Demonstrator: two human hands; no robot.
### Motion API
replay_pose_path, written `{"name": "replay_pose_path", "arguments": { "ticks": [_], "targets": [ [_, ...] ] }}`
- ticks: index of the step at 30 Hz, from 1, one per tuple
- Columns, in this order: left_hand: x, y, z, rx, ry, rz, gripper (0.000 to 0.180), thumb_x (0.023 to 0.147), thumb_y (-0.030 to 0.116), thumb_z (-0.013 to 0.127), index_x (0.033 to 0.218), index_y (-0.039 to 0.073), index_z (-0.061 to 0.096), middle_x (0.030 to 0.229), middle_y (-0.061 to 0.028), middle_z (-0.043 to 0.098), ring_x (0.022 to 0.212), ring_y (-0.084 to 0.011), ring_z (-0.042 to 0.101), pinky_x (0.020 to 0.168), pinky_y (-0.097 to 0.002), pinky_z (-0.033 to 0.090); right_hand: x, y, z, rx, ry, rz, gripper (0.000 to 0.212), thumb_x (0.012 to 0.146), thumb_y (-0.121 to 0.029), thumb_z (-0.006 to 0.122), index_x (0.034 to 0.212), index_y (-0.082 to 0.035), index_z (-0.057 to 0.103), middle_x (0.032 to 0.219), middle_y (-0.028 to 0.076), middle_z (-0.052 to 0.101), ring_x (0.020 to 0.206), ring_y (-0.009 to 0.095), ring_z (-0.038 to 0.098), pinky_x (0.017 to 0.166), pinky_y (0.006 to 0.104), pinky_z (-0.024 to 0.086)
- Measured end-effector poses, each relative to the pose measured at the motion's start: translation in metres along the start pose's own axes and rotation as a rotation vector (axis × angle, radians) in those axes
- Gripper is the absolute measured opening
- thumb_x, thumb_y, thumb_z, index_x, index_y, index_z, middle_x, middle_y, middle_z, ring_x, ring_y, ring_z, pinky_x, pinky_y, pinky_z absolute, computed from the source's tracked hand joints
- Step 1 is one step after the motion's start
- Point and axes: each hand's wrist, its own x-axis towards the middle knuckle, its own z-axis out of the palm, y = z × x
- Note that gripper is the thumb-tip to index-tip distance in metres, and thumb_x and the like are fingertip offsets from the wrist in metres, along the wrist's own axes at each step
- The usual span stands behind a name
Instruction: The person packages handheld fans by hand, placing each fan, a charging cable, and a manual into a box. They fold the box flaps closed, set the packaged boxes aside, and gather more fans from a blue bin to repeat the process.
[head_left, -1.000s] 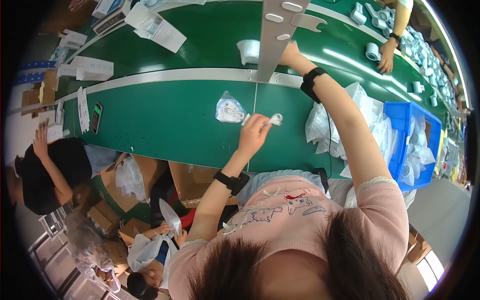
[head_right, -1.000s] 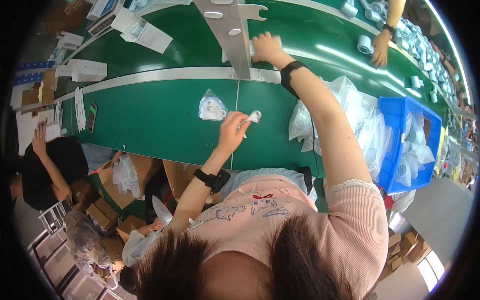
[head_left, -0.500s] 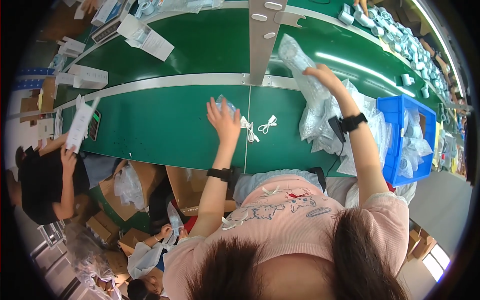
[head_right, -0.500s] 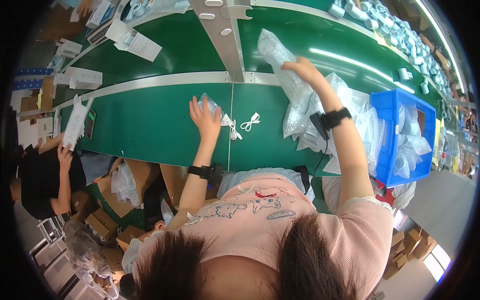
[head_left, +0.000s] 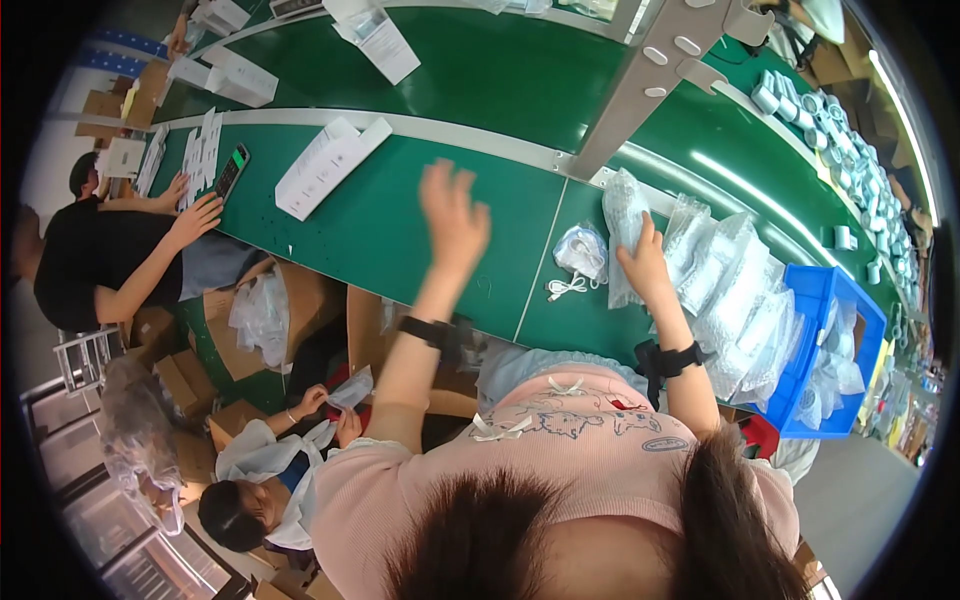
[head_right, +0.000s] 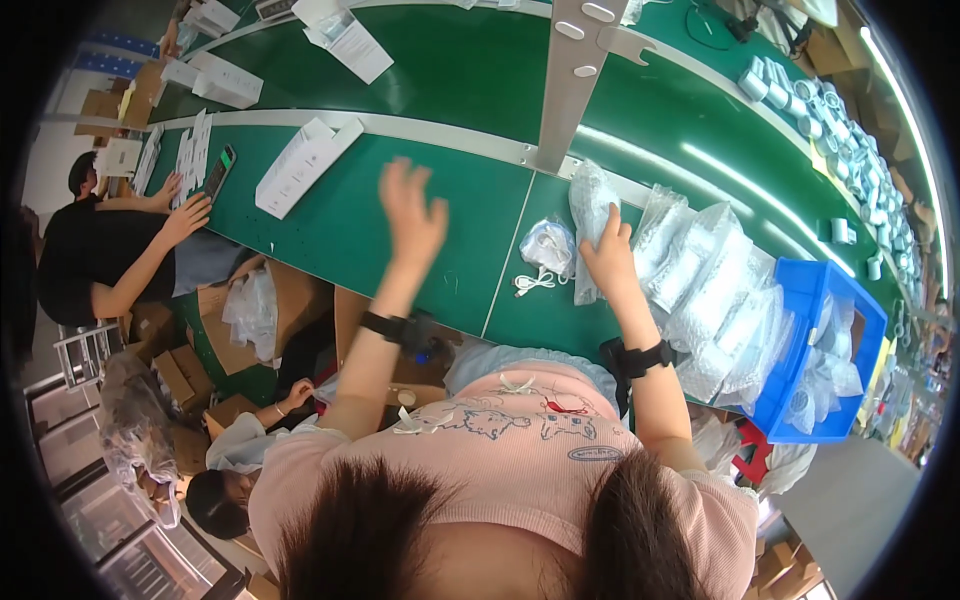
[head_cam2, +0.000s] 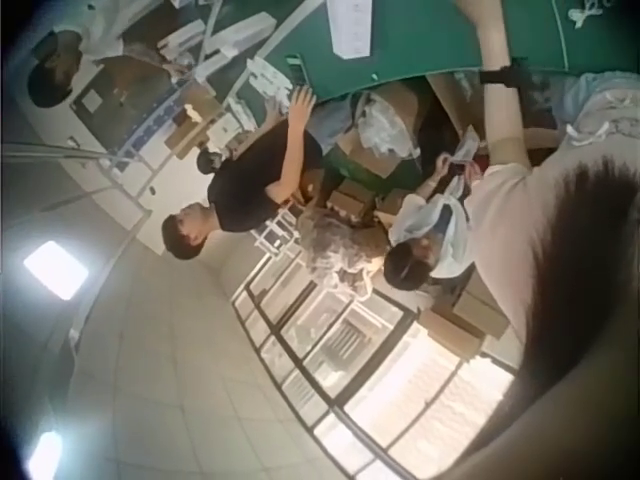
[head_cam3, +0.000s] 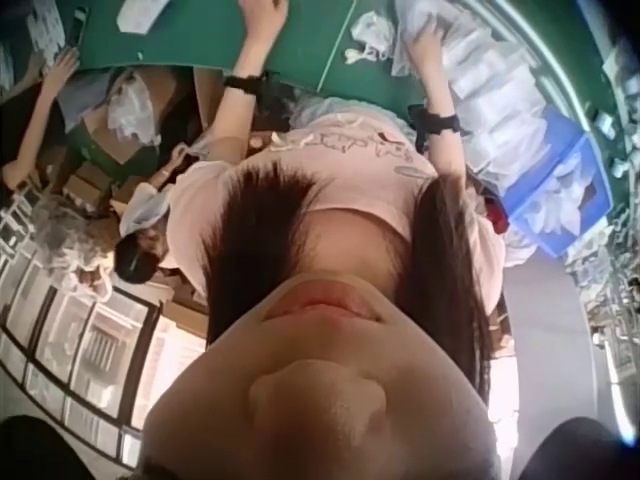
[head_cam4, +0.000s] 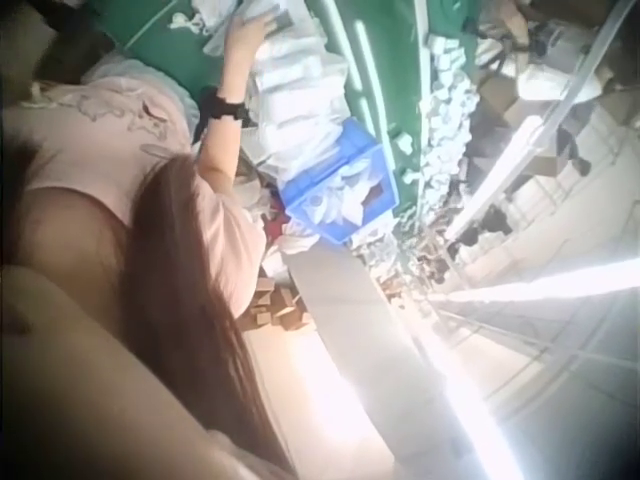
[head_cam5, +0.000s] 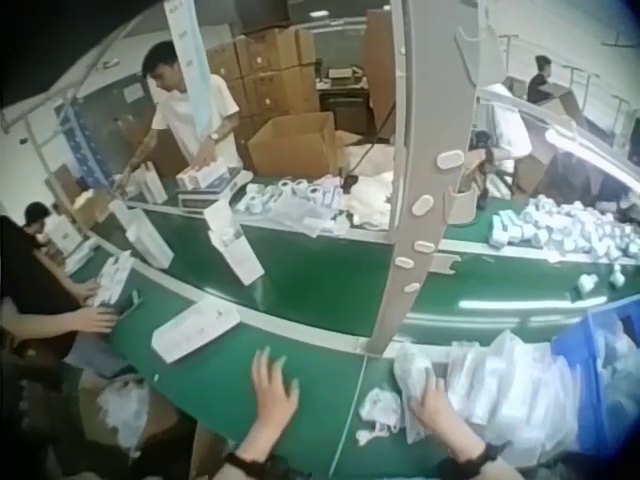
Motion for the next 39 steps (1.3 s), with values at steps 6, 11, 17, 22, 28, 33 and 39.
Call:
{"name": "replay_pose_path", "arguments": {
  "ticks": [6,11,17,22,28,33,39],
  "targets": [
    [0.068,-0.172,-0.085,0.678,-0.135,-0.369,0.092,0.056,0.028,0.078,0.131,0.01,0.027,0.136,-0.0211,0.023,0.125,-0.0407,0.02,0.092,-0.0599,0.026,-0.008,-0.001,0.01,-0.174,-0.006,-0.058,0.071,0.066,-0.01,0.064,0.129,-0.007,0.03,0.112,0.026,0.039,0.097,0.044,0.046,0.086,0.0426,0.041],
    [0.078,-0.218,-0.103,0.645,-0.663,-0.561,0.103,0.052,0.039,0.079,0.134,0.011,0.023,0.129,-0.0181,0.033,0.117,-0.0389,0.032,0.084,-0.0584,0.035,-0.005,-0.025,0.003,-0.405,0.278,-0.404,0.072,0.064,-0.009,0.066,0.128,-0.009,0.033,0.112,0.024,0.04,0.099,0.039,0.046,0.084,0.0413,0.042],
    [0.014,-0.074,-0.055,0.645,-0.606,-0.427,0.104,0.056,0.056,0.07,0.131,0.001,0.023,0.119,-0.0174,0.042,0.107,-0.0342,0.042,0.077,-0.0539,0.04,0.002,-0.03,0.007,-0.374,0.157,-0.364,0.074,0.065,-0.018,0.067,0.128,-0.005,0.032,0.105,0.021,0.047,0.097,0.036,0.048,0.08,0.0436,0.043],
    [0.02,-0.035,-0.061,0.48,-0.913,-0.531,0.082,0.067,0.05,0.066,0.124,-0.002,0.037,0.104,-0.0191,0.052,0.097,-0.0307,0.05,0.077,-0.0468,0.041,0.002,-0.021,0.006,-0.6,-0.196,0.072,0.092,0.061,-0.029,0.069,0.133,0.001,0.021,0.094,0.02,0.054,0.089,0.039,0.053,0.077,0.0445,0.044],
    [0.015,-0.084,-0.033,-0.181,-0.793,-0.196,0.054,0.08,0.036,0.059,0.116,-0.002,0.044,0.104,-0.0196,0.054,0.098,-0.0302,0.053,0.082,-0.0371,0.042,-0.005,-0.002,0.032,-0.491,-0.036,-0.005,0.098,0.056,-0.03,0.07,0.133,0.004,0.018,0.09,0.02,0.056,0.079,0.036,0.057,0.073,0.0431,0.045],
    [0.012,-0.079,-0.038,-0.413,-0.964,-0.312,0.055,0.082,0.03,0.056,0.124,-0.001,0.035,0.122,-0.0236,0.046,0.111,-0.0338,0.047,0.089,-0.0366,0.039,-0.011,-0.006,0.017,-0.072,0.074,-0.063,0.081,0.06,-0.019,0.063,0.129,0.001,0.027,0.099,0.024,0.055,0.086,0.035,0.057,0.077,0.0372,0.046],
    [0.023,-0.002,-0.087,-0.929,-0.657,-0.456,0.065,0.073,0.024,0.066,0.129,0.011,0.034,0.121,-0.018,0.044,0.11,-0.0286,0.045,0.087,-0.0344,0.04,-0.036,-0.037,-0.055,1.005,-0.199,0.264,0.066,0.068,-0.022,0.057,0.128,-0.007,0.035,0.103,0.017,0.058,0.091,0.03,0.057,0.08,0.0346,0.046]
  ]
}}
